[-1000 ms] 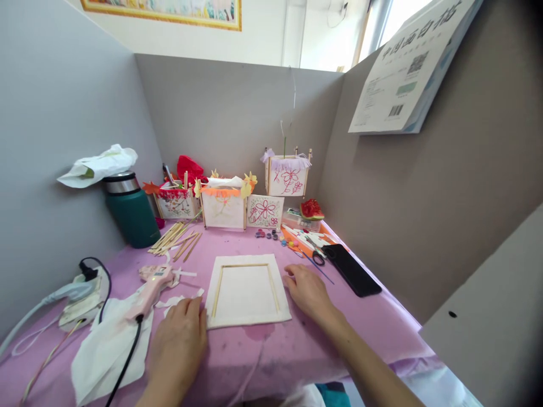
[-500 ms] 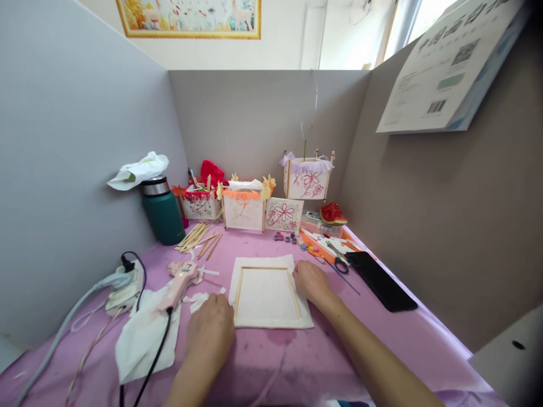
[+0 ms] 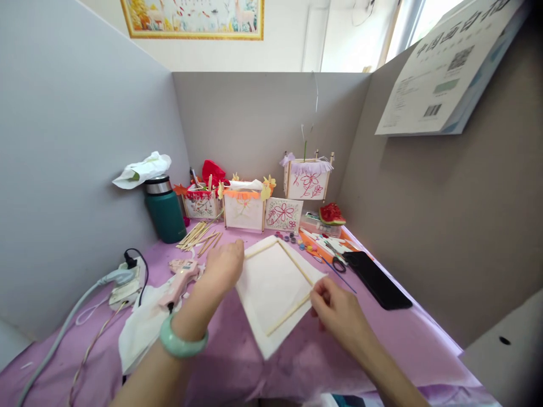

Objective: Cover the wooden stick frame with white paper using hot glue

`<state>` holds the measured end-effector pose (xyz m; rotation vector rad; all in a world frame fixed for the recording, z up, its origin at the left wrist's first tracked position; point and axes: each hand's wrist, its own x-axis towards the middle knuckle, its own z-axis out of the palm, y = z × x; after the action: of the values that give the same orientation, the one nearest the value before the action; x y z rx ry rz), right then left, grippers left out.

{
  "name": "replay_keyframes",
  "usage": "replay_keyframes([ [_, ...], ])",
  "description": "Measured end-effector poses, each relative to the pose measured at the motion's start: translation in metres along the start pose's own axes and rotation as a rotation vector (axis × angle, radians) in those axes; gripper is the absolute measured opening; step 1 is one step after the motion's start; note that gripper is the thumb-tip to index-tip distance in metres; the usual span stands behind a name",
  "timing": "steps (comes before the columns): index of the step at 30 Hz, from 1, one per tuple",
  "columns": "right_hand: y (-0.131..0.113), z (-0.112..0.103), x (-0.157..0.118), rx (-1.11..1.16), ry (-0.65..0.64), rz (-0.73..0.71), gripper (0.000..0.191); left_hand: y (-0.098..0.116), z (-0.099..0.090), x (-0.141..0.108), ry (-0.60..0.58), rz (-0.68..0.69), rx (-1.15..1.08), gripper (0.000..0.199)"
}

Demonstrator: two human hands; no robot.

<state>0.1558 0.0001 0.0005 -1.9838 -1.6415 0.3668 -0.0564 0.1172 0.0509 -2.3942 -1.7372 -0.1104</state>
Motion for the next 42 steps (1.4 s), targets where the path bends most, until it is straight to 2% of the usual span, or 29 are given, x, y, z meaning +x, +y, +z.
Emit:
replay_keyframes([
  [3,0.001,0.002,-0.027,0.16,-0.132,-0.073,0.024,0.008,0.0,0.027,-0.029,0.059,-0.014,0.025],
  [6,0.011,0.001,-0.028,0.023,-0.131,-0.041,0.029,0.011,0.011,0.029,-0.037,0.095,-0.037,0.029],
  [9,0.022,0.001,-0.008,-0.187,-0.049,0.009,0.027,0.006,0.024,0.009,-0.027,0.076,-0.048,0.023],
  [13,0.025,0.011,0.036,-0.321,-0.038,0.007,0.023,-0.003,0.038,-0.013,-0.056,0.029,-0.038,0.023],
  [16,0.022,0.025,0.071,-0.354,-0.055,-0.026,0.023,-0.004,0.046,-0.006,-0.087,0.024,-0.024,0.02],
  [18,0.021,0.033,0.088,-0.38,-0.078,-0.05,0.022,-0.001,0.052,0.006,-0.117,0.029,-0.016,0.026],
  [24,0.025,0.044,0.096,-0.435,-0.098,-0.082,0.027,0.007,0.063,0.027,-0.179,0.033,-0.036,0.034],
  [31,0.017,0.04,0.108,-0.401,0.076,-0.119,0.021,0.009,0.054,0.034,-0.066,-0.013,-0.087,0.033],
  [33,0.016,0.037,0.101,-0.369,0.097,-0.171,0.022,0.007,0.05,0.026,-0.018,0.004,-0.127,0.027],
  [36,0.014,0.034,0.073,-0.294,0.078,-0.326,0.021,-0.002,0.049,-0.004,0.051,0.093,-0.229,0.016],
  [39,0.013,0.036,0.036,-0.209,0.006,-0.521,0.017,-0.015,0.056,-0.048,0.083,0.217,-0.348,0.022],
  [42,0.013,0.043,0.008,-0.067,0.01,-0.71,0.016,-0.026,0.072,-0.087,0.128,0.309,-0.439,0.028],
])
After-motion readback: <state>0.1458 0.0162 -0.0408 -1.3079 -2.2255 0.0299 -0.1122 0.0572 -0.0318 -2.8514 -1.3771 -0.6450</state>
